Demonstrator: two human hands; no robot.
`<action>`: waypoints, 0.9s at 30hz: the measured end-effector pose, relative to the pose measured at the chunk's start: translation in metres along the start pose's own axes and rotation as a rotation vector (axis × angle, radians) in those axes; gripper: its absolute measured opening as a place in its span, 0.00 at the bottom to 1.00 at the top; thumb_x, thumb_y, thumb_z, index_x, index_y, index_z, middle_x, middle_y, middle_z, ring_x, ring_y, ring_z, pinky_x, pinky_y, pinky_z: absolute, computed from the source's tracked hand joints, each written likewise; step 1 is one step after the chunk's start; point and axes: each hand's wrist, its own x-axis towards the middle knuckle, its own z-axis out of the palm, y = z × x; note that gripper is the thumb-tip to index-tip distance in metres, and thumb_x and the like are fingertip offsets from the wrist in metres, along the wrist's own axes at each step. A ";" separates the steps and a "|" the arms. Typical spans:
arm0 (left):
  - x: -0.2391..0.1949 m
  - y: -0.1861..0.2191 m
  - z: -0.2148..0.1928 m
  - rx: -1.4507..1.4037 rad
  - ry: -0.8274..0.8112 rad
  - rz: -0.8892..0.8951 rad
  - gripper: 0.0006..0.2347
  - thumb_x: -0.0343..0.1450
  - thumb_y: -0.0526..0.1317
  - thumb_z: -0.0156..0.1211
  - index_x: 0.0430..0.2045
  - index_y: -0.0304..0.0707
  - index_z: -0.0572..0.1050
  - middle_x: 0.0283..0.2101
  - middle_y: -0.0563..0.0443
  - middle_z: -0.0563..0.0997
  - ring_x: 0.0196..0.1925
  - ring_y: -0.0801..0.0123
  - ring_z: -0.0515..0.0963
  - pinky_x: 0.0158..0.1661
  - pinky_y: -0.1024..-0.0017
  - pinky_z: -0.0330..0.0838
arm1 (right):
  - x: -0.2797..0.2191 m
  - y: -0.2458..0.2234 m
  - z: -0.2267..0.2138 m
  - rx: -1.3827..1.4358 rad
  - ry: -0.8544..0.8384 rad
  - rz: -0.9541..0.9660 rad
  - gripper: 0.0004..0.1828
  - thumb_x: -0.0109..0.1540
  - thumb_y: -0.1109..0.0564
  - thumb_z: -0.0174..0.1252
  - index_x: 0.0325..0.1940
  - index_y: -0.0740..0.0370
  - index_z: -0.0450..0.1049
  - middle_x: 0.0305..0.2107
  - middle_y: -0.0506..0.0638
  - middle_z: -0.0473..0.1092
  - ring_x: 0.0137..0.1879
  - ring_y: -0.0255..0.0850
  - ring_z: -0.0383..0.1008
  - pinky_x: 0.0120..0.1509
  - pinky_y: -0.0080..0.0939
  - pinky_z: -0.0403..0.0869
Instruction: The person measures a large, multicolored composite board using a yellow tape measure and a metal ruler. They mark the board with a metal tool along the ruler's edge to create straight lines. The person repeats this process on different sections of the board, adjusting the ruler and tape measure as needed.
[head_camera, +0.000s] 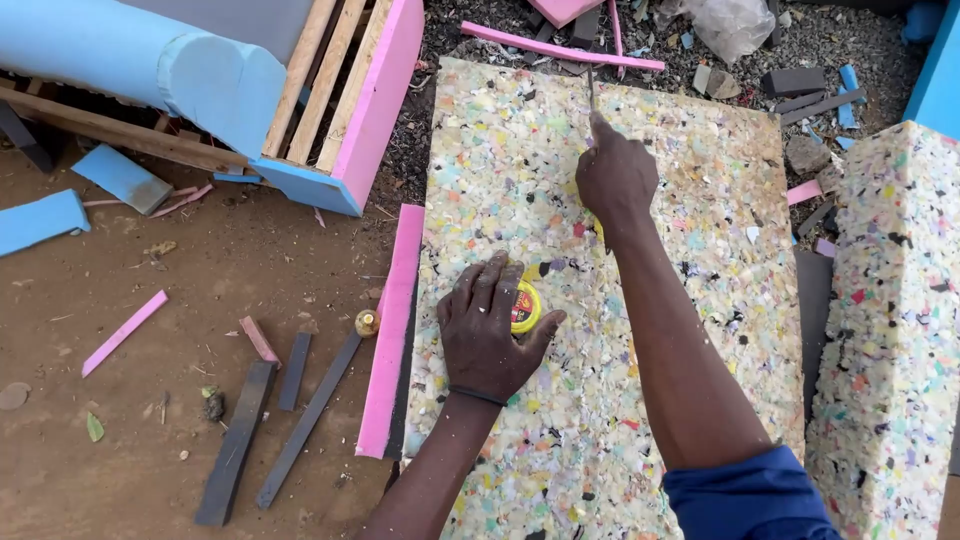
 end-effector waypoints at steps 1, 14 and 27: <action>0.001 -0.001 0.001 0.003 0.001 -0.006 0.33 0.83 0.70 0.69 0.76 0.47 0.81 0.77 0.43 0.83 0.82 0.43 0.78 0.74 0.38 0.74 | 0.013 -0.008 -0.008 0.000 -0.005 -0.005 0.33 0.77 0.47 0.59 0.88 0.33 0.81 0.44 0.68 0.88 0.57 0.73 0.92 0.58 0.80 0.89; -0.006 -0.005 0.005 0.126 0.039 0.068 0.28 0.77 0.58 0.80 0.70 0.46 0.85 0.78 0.49 0.86 0.79 0.48 0.82 0.65 0.42 0.75 | -0.075 -0.006 -0.047 0.108 -0.086 -0.117 0.37 0.76 0.63 0.56 0.93 0.63 0.73 0.38 0.66 0.88 0.36 0.62 0.86 0.40 0.70 0.86; -0.002 -0.007 0.012 0.123 0.074 0.093 0.28 0.78 0.57 0.81 0.71 0.45 0.86 0.77 0.46 0.87 0.78 0.48 0.84 0.66 0.46 0.76 | 0.069 0.004 0.006 0.038 -0.156 0.016 0.33 0.75 0.57 0.64 0.87 0.52 0.81 0.67 0.70 0.84 0.68 0.74 0.84 0.67 0.76 0.84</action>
